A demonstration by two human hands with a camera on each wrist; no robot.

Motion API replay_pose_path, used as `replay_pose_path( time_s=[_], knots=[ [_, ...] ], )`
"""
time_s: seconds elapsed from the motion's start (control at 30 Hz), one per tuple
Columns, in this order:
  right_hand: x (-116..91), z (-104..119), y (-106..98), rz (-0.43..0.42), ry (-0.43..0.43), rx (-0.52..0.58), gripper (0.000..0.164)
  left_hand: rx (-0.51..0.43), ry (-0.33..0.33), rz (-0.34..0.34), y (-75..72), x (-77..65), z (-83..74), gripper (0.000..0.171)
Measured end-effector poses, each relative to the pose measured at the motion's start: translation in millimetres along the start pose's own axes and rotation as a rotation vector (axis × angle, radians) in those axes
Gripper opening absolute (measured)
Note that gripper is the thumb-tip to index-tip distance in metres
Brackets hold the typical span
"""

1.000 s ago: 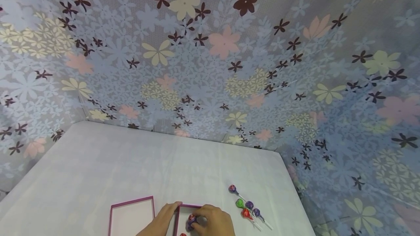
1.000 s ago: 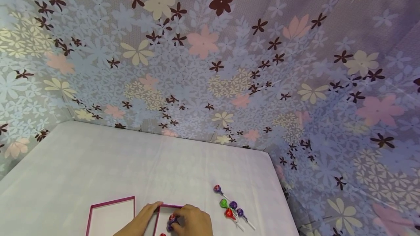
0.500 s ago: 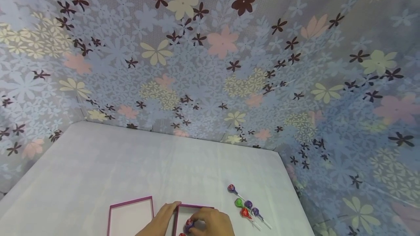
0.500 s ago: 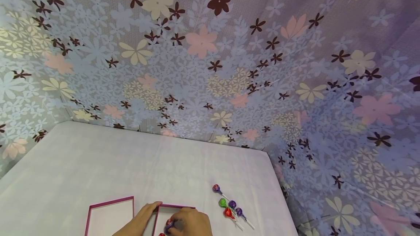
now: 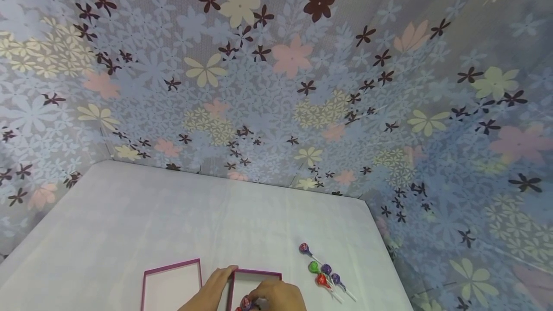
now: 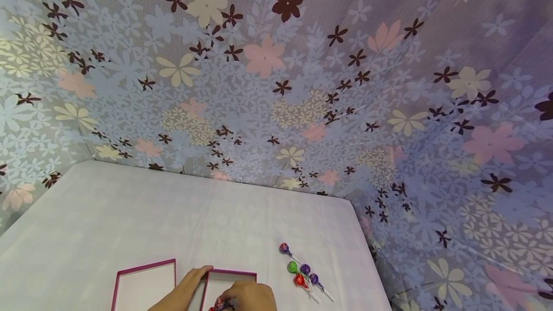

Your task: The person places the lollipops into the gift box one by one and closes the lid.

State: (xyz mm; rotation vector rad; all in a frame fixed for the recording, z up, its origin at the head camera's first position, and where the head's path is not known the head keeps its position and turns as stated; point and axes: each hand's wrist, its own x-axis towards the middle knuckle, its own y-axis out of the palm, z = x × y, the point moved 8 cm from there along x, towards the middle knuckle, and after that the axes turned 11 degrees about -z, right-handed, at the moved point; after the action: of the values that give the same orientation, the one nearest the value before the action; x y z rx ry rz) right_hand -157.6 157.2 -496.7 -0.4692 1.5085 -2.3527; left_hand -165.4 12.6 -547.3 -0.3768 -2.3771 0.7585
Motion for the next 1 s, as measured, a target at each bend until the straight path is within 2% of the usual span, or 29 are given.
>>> replay_pose_path(
  time_s=[0.07,0.17,0.27,0.43,0.6,0.83,1.0],
  knots=[
    [0.7,0.2,2.5,0.032,-0.017,-0.025,0.030,0.006,0.000,-0.004,-0.4,0.2,0.5,0.098],
    [1.0,1.2,7.3,0.070,-0.050,-0.054,0.026,0.011,0.004,-0.011,-0.6,0.0,0.9,0.098],
    [0.2,3.9,9.4,0.051,-0.105,-0.080,0.023,0.011,-0.005,-0.006,0.3,-0.3,1.0,0.096],
    [-0.9,7.2,7.7,-0.002,-0.155,-0.107,0.023,-0.064,-0.063,0.035,2.2,-0.7,1.0,0.096],
    [-0.3,8.5,7.5,0.021,-0.145,-0.119,0.021,-0.064,-0.068,0.031,1.9,-0.1,0.0,0.096],
    [0.7,6.5,7.8,0.042,-0.101,-0.147,0.025,0.003,-0.010,-0.006,0.3,0.5,-1.7,0.097],
    [1.8,2.3,11.7,0.060,-0.077,-0.182,0.026,-0.001,-0.020,-0.004,-0.4,0.7,-1.7,0.098]
  ],
)
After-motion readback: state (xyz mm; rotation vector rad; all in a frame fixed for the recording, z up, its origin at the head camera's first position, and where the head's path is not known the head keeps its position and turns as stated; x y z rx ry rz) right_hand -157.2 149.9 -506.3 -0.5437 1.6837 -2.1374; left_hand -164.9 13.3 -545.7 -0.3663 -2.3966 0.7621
